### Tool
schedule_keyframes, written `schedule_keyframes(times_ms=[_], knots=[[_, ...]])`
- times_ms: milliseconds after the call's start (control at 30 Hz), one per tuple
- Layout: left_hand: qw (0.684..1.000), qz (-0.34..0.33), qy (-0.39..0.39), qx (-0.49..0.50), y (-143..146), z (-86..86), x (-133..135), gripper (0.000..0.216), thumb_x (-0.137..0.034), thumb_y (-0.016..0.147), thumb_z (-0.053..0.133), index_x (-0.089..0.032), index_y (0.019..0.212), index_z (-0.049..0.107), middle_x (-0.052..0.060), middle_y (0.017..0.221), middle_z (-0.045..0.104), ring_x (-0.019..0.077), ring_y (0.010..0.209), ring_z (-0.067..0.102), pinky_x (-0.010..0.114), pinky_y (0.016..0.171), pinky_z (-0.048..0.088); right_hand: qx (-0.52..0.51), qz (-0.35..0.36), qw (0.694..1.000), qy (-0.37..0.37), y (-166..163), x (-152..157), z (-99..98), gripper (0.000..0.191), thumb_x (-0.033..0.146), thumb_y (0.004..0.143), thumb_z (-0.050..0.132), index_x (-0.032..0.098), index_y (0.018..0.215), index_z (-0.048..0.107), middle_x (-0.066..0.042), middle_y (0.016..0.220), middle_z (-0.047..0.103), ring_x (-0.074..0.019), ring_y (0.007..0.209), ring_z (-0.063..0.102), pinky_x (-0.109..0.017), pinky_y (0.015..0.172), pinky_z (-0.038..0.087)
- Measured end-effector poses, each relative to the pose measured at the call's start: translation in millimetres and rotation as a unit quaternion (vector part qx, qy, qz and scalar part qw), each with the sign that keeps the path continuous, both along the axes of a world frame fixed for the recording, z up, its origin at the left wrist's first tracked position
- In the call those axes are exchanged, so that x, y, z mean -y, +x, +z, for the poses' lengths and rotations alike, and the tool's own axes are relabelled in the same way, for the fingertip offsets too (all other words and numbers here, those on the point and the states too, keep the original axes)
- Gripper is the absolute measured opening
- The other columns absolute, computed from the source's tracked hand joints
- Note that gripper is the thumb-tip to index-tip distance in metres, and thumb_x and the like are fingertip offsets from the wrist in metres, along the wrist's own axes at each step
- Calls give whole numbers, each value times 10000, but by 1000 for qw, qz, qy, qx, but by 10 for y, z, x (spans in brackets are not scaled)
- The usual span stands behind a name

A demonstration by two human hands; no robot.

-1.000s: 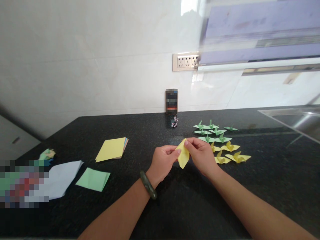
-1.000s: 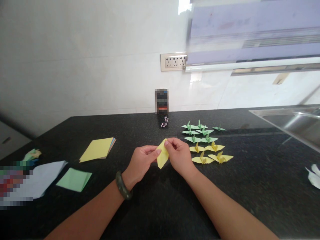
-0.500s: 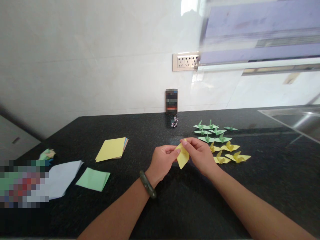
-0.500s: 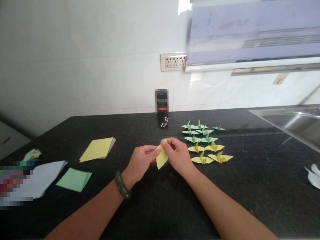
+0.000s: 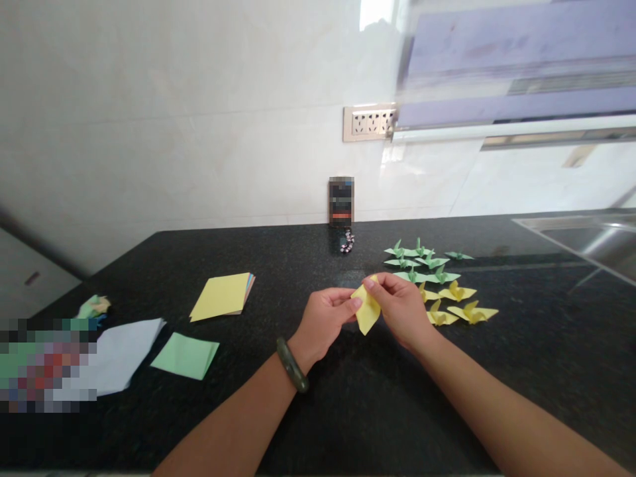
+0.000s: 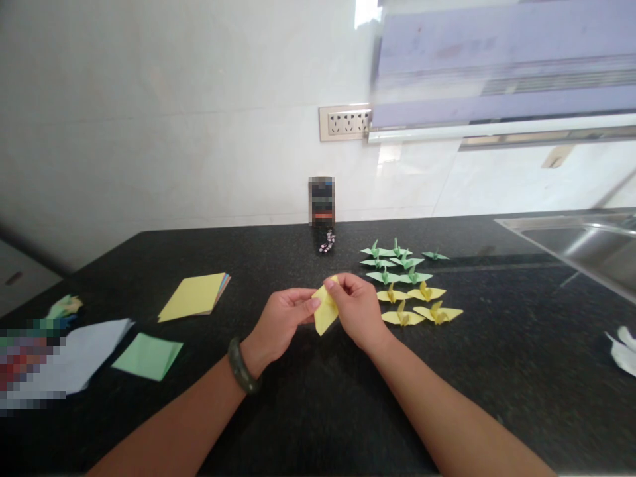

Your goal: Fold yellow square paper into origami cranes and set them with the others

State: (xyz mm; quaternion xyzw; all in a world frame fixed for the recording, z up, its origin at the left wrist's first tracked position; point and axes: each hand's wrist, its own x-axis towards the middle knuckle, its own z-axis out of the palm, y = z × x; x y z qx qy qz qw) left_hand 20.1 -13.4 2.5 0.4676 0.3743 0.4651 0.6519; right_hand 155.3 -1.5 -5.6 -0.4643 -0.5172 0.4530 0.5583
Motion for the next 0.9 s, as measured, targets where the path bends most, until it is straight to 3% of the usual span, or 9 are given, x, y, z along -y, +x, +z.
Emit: schedule_keyframes(times_ms=[233, 367, 500, 700, 900], knots=[[993, 119, -15, -11, 44, -9, 18, 507, -364, 660, 694, -103, 1080, 582, 84, 825, 681, 150, 682, 634, 283, 640, 516, -25, -67, 997, 7, 3, -21, 9, 242, 408, 711, 625, 170, 702, 584, 5, 579, 556, -114, 492, 480, -238, 468, 413], [992, 121, 15, -35, 48, 5, 23, 544, -273, 614, 735, -124, 1104, 553, 84, 926, 664, 138, 725, 625, 221, 601, 495, -34, -81, 996, 6, -21, -13, 30, 220, 382, 688, 641, 172, 706, 578, -10, 612, 585, -130, 523, 521, -255, 493, 456], [991, 125, 20, -46, 23, 31, -2, 441, -202, 664, 669, -138, 1088, 565, 77, 954, 659, 147, 754, 622, 222, 591, 498, 0, -47, 999, 8, -46, 21, 34, 195, 351, 685, 639, 171, 682, 563, 5, 575, 581, -124, 509, 532, -250, 501, 445], [979, 195, 52, -18, -37, 33, -86, 357, -186, 665, 646, -117, 1010, 584, 62, 856, 665, 128, 711, 604, 224, 619, 471, 61, 19, 998, -29, -65, 53, 42, 150, 295, 673, 607, 168, 634, 539, 13, 506, 590, -120, 466, 544, -236, 487, 418], [978, 161, 118, -64, -99, 60, -91, 222, -290, 710, 622, -127, 861, 633, 15, 730, 627, 114, 644, 548, 225, 601, 427, 43, 125, 987, -95, -128, 127, 49, 150, 260, 686, 590, 169, 605, 503, 33, 454, 574, -92, 421, 533, -205, 477, 424]])
